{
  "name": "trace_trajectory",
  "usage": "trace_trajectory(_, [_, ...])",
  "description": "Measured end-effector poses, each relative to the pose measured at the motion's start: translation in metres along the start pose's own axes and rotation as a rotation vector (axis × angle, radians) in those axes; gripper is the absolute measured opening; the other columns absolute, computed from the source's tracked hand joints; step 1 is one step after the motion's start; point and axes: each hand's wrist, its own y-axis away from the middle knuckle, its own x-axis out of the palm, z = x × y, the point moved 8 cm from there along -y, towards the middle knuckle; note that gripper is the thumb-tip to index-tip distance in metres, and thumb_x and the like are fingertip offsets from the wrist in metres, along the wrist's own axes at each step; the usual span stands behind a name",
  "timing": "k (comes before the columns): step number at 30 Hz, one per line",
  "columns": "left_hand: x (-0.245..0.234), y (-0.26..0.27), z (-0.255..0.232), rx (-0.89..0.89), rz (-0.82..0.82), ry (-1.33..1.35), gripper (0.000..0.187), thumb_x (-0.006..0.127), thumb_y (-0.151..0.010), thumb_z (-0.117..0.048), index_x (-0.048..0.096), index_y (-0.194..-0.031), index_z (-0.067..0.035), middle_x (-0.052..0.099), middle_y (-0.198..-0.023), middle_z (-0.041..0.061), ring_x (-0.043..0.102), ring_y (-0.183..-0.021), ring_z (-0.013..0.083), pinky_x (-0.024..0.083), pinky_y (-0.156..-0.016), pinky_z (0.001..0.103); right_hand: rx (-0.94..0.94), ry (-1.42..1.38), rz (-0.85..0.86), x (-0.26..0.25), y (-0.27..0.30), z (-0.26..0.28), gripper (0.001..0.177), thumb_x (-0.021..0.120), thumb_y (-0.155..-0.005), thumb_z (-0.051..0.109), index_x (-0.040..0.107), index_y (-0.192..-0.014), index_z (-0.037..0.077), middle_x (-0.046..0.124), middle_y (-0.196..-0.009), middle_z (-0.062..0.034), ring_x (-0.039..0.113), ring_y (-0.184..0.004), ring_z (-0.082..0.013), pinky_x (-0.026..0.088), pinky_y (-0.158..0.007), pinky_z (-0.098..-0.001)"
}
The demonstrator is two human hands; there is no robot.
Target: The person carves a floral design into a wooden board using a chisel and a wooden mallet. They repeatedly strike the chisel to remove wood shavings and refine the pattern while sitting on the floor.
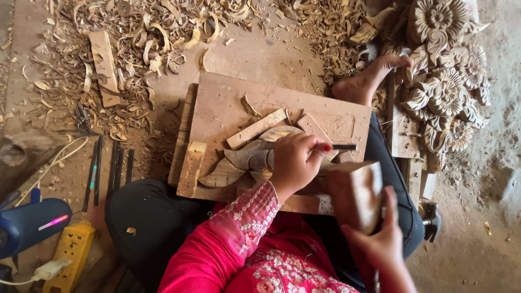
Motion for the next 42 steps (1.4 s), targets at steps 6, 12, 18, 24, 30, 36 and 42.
trace_trajectory(6, [-0.014,-0.015,-0.003,-0.083,-0.165,0.027,0.041,0.061,-0.101,-0.044,0.064,-0.076,-0.011,0.062,-0.070,0.008,0.061,-0.069,0.0317,0.043,-0.064,0.045,-0.119,-0.997,-0.161,-0.056,-0.037,0.105,0.093,0.073,-0.077,0.017,0.033,-0.160,0.003,0.063,-0.113,-0.0234,0.063,-0.093,-0.0370,0.056,-0.078,-0.0450])
trace_trajectory(12, [-0.023,-0.023,-0.003,-0.141,-0.216,0.012,0.036,0.065,-0.100,-0.038,0.064,-0.076,-0.011,0.062,-0.069,0.007,0.062,-0.067,0.0302,0.044,-0.062,0.045,-0.345,-0.530,0.183,-0.049,-0.082,0.181,0.105,0.069,-0.064,0.004,0.020,-0.158,-0.001,0.042,-0.150,-0.0274,0.049,-0.128,-0.0416,0.042,-0.104,-0.0524])
trace_trajectory(18, [-0.025,-0.027,0.002,-0.211,-0.266,0.046,0.035,0.066,-0.097,-0.034,0.064,-0.074,-0.009,0.063,-0.070,0.007,0.062,-0.065,0.0285,0.046,-0.062,0.043,-0.122,-1.056,-0.057,-0.058,-0.089,0.164,0.089,0.066,-0.077,0.006,0.036,-0.161,0.001,0.063,-0.127,-0.0170,0.065,-0.105,-0.0352,0.055,-0.093,-0.0466])
trace_trajectory(24, [-0.031,-0.034,0.010,-0.314,-0.356,0.037,0.030,0.067,-0.097,-0.033,0.072,-0.080,-0.009,0.066,-0.068,0.009,0.064,-0.063,0.0313,0.045,-0.059,0.046,-0.085,-0.595,0.133,-0.054,-0.112,0.172,0.091,0.071,-0.076,0.000,0.040,-0.161,0.004,0.061,-0.135,-0.0128,0.064,-0.118,-0.0270,0.054,-0.102,-0.0375])
trace_trajectory(30, [-0.024,-0.031,0.010,-0.234,-0.347,-0.035,0.030,0.067,-0.098,-0.034,0.070,-0.079,-0.010,0.068,-0.072,0.008,0.065,-0.069,0.0318,0.046,-0.065,0.047,-0.194,-0.873,0.084,-0.060,-0.124,0.167,0.061,0.067,-0.086,0.004,0.044,-0.142,-0.003,0.064,-0.119,-0.0136,0.065,-0.105,-0.0275,0.055,-0.097,-0.0378])
trace_trajectory(36, [-0.018,-0.032,0.015,-0.284,-0.311,-0.044,0.029,0.068,-0.095,-0.034,0.071,-0.077,-0.011,0.069,-0.070,0.008,0.066,-0.068,0.0313,0.045,-0.066,0.048,-0.118,-0.837,-0.100,-0.078,-0.159,0.087,0.033,0.064,-0.095,0.008,0.052,-0.120,-0.009,0.067,-0.106,-0.0126,0.063,-0.097,-0.0250,0.054,-0.095,-0.0357])
trace_trajectory(42, [-0.022,-0.034,0.027,-0.472,-0.292,0.046,0.031,0.068,-0.095,-0.037,0.073,-0.080,-0.010,0.068,-0.069,0.009,0.066,-0.066,0.0311,0.048,-0.065,0.047,-0.124,-0.809,0.086,-0.066,-0.183,0.075,0.020,0.065,-0.098,0.008,0.059,-0.109,-0.007,0.066,-0.106,-0.0149,0.061,-0.095,-0.0243,0.052,-0.094,-0.0342])
